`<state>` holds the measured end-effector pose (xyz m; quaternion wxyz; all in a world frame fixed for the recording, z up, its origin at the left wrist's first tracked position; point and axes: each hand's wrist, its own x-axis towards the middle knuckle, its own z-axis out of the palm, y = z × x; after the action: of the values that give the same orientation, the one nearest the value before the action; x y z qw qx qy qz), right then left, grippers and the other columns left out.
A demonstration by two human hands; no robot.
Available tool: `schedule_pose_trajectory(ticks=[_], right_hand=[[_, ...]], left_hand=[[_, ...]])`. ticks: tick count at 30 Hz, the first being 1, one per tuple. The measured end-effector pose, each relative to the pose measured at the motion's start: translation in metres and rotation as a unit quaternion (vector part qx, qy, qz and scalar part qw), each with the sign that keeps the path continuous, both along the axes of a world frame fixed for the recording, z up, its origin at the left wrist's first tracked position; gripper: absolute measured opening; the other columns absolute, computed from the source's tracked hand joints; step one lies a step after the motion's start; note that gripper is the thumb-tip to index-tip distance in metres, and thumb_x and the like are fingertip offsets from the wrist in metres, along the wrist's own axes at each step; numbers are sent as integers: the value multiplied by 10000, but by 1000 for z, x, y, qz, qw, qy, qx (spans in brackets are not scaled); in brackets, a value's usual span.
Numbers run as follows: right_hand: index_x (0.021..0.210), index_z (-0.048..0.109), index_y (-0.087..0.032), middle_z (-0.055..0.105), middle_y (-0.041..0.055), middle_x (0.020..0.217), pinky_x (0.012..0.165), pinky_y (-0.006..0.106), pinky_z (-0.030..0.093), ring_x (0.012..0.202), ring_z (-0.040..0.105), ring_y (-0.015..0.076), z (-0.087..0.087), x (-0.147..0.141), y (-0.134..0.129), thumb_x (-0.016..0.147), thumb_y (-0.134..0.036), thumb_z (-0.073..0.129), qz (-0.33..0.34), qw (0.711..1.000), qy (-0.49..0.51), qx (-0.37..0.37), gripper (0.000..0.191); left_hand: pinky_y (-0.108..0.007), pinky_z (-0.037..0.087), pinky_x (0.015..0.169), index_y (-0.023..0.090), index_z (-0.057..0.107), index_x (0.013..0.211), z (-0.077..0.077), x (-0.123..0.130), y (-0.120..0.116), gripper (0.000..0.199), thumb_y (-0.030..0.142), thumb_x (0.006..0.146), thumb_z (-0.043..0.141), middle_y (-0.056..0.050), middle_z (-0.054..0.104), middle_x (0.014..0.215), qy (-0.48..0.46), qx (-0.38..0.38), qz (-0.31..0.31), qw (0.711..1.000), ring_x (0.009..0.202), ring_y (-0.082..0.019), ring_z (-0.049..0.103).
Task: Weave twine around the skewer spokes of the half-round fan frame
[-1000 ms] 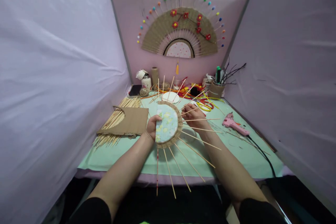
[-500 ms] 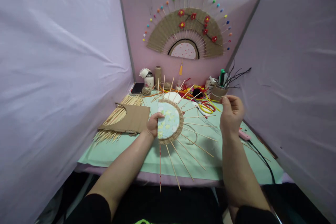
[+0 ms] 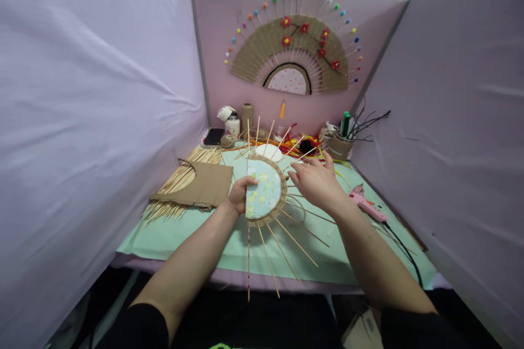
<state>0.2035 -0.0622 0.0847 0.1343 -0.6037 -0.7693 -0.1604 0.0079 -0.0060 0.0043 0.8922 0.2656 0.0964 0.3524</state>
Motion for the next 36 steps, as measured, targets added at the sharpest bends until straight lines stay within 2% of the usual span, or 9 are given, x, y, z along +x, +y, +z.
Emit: schedule_pose_trajectory(ticks=[3,7,12,16,20,24,28,32,36], right_hand=[[1052,681,-215,723,98,1041,1086,594,99,1136,542,313,-4,4,3,957,-412,401,23,1000,11,6,356],[1170,640,-260,698,92,1120,1087,614,103,1161,527,320,-10,9,6,936,-477,448,57,998,37,19,372],[1193,629,-262,690,100,1127,1088,622,96,1172,518,327,-10,9,4,898,-542,501,69,996,51,12,427],[1197,626,-252,687,111,1130,1085,617,104,1159,525,317,-8,8,1,903,-539,495,76,995,64,6,431],[1135,653,-262,694,95,1110,1082,623,91,1149,528,307,-7,7,1,920,-475,498,76,993,91,-2,340],[944,697,-278,711,57,1006,1074,624,85,1094,557,286,-6,6,2,928,-383,503,78,987,141,1,220],[788,671,-253,715,46,928,1060,623,103,1043,572,282,-5,3,0,894,-335,553,71,981,178,15,178],[794,659,-239,704,43,871,1071,543,146,975,560,249,-2,-1,-6,913,-279,515,76,983,132,101,191],[839,671,-234,694,53,962,1060,455,195,989,533,232,3,-5,-8,920,-238,504,96,983,61,142,186]], left_hand=[[-470,470,945,57,583,1241,0,0,0,628,139,622,513,-166,729,1026,5,-8,9,1000,1000,-327,679],[-476,460,954,64,567,1259,0,0,-1,645,167,625,508,-169,719,1063,-21,-14,9,1000,1030,-332,666],[-493,459,943,64,554,1268,-2,0,-5,678,221,609,524,-176,712,1075,-55,-21,-3,998,1075,-353,640],[-495,463,931,75,552,1267,-3,1,-6,698,259,594,532,-177,701,1107,-64,-20,11,998,1097,-364,625],[-490,464,929,87,557,1260,-4,1,-6,691,300,603,542,-173,697,1122,-73,-17,19,997,1106,-365,619],[-490,457,941,87,567,1247,-4,2,-6,682,286,595,553,-171,706,1093,-70,-19,16,997,1106,-367,619],[-492,453,950,86,572,1242,-3,3,-6,670,271,598,548,-164,715,1065,-67,-19,14,997,1099,-362,625],[-489,454,952,81,572,1247,-1,3,-7,662,259,610,538,-161,718,1054,-65,-11,8,998,1088,-356,632],[-474,450,959,77,571,1255,1,3,-10,664,229,609,538,-163,717,1062,-55,8,-12,998,1082,-348,637]])
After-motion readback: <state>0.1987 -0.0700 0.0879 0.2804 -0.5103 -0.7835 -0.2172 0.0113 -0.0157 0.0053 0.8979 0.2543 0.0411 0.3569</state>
